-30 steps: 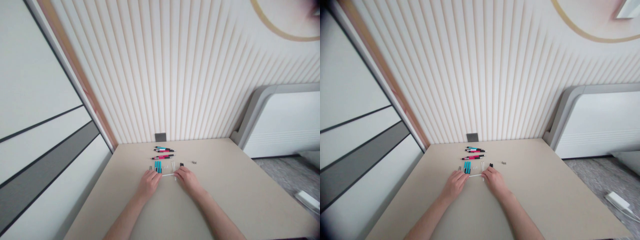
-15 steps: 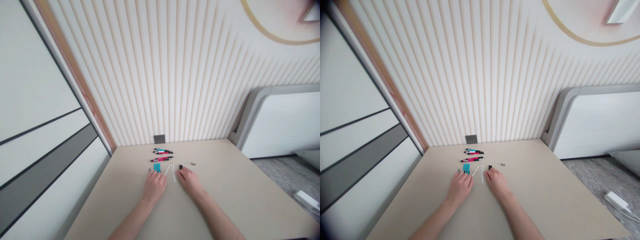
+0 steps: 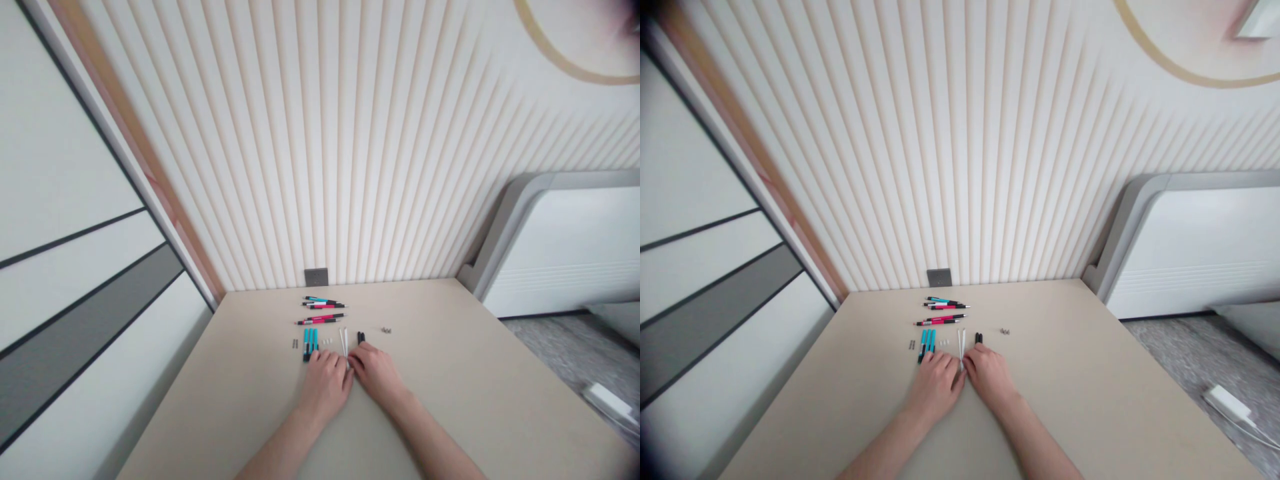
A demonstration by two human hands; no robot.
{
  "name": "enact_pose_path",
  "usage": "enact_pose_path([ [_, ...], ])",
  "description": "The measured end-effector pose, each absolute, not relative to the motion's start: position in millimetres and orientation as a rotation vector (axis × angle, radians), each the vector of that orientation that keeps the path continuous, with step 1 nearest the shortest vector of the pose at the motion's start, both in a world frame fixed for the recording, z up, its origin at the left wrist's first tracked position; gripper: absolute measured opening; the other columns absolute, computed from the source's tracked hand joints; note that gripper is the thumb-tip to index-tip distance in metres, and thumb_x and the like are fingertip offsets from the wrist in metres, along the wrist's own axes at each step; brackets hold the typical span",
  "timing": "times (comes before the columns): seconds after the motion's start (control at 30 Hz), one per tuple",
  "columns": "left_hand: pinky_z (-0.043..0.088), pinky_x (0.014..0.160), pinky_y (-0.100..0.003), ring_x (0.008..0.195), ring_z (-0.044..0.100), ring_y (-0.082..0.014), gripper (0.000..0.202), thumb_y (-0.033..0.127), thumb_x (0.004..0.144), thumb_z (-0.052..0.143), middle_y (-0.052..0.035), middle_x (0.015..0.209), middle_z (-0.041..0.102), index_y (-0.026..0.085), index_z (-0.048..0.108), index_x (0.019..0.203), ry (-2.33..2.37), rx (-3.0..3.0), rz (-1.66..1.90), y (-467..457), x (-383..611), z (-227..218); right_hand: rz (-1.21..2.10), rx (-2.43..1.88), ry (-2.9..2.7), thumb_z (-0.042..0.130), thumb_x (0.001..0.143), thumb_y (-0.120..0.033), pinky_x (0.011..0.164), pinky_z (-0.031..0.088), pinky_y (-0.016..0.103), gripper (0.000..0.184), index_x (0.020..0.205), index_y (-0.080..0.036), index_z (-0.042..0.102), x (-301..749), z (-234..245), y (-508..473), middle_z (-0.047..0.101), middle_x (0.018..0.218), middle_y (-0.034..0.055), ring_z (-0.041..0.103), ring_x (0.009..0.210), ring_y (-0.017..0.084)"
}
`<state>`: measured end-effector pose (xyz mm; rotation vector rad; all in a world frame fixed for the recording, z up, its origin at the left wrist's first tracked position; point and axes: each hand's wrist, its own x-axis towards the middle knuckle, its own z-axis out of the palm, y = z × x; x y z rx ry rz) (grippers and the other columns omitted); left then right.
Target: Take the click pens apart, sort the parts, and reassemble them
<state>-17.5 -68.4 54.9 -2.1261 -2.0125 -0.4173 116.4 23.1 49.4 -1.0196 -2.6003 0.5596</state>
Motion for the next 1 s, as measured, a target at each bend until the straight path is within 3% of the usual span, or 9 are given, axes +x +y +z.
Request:
enact_pose_path([
  [0.07,0.044,0.075,-0.042,0.084,0.057,-0.025,0.011,0.024,0.089,0.055,-0.0058,0.085,0.064,0.018,0.064,0.091,-2.025,-2.17,-0.432,-72,-20,55,0.575,-1.027,-2.593,0.049,0.095,-0.024,0.068,0.041,0.023,0.022,0.089,-0.024,0.07,116,49,23,0.067,0.087,0.0033,0.064,0.079,0.016],
  [0.2,0.046,0.077,-0.04,0.091,0.057,-0.0243,0.023,0.021,0.09,0.054,-0.0054,0.095,0.062,0.019,0.061,0.112,-2.005,-2.254,-0.512,-73,-27,56,0.628,-1.028,-2.558,0.049,0.095,-0.024,0.068,0.042,0.023,0.022,0.092,-0.024,0.07,117,49,24,0.066,0.087,0.0032,0.064,0.08,0.016],
  [0.37,0.048,0.081,-0.039,0.096,0.058,-0.0237,0.031,0.018,0.094,0.048,-0.0064,0.104,0.063,0.021,0.056,0.123,-1.97,-2.3,-0.609,-69,-29,54,0.722,-1.047,-2.432,0.043,0.096,-0.025,0.071,0.044,0.024,0.028,0.096,-0.022,0.071,119,47,27,0.065,0.088,0.0051,0.064,0.079,0.016],
  [0.57,0.049,0.09,-0.04,0.105,0.057,-0.0235,0.027,0.015,0.095,0.05,-0.0072,0.118,0.063,0.022,0.062,0.118,-1.907,-2.352,-0.62,-67,-31,42,0.74,-1.096,-2.292,0.04,0.094,-0.024,0.072,0.048,0.026,0.032,0.102,-0.02,0.071,120,42,32,0.066,0.09,0.007,0.064,0.074,0.017],
  [0.73,0.049,0.093,-0.038,0.108,0.057,-0.0221,0.025,0.014,0.096,0.047,-0.0058,0.116,0.065,0.022,0.064,0.111,-1.904,-2.391,-0.603,-65,-31,41,0.753,-1.087,-2.262,0.045,0.09,-0.022,0.077,0.05,0.028,0.029,0.108,-0.02,0.068,120,40,33,0.069,0.094,0.0071,0.066,0.081,0.019],
  [0.9,0.049,0.094,-0.037,0.107,0.058,-0.0218,0.025,0.009,0.094,0.046,-0.0054,0.112,0.065,0.02,0.065,0.106,-1.918,-2.425,-0.565,-62,-28,45,0.783,-1.112,-2.249,0.047,0.089,-0.026,0.08,0.05,0.03,0.023,0.092,-0.021,0.068,120,39,33,0.071,0.091,0.0066,0.066,0.082,0.02],
  [1.0,0.049,0.093,-0.036,0.106,0.058,-0.0213,0.026,0.007,0.093,0.046,-0.0053,0.11,0.065,0.021,0.064,0.106,-1.936,-2.416,-0.629,-61,-28,45,0.765,-1.087,-2.25,0.046,0.09,-0.024,0.082,0.05,0.031,0.025,0.094,-0.02,0.069,120,39,33,0.071,0.095,0.008,0.066,0.084,0.02],
])
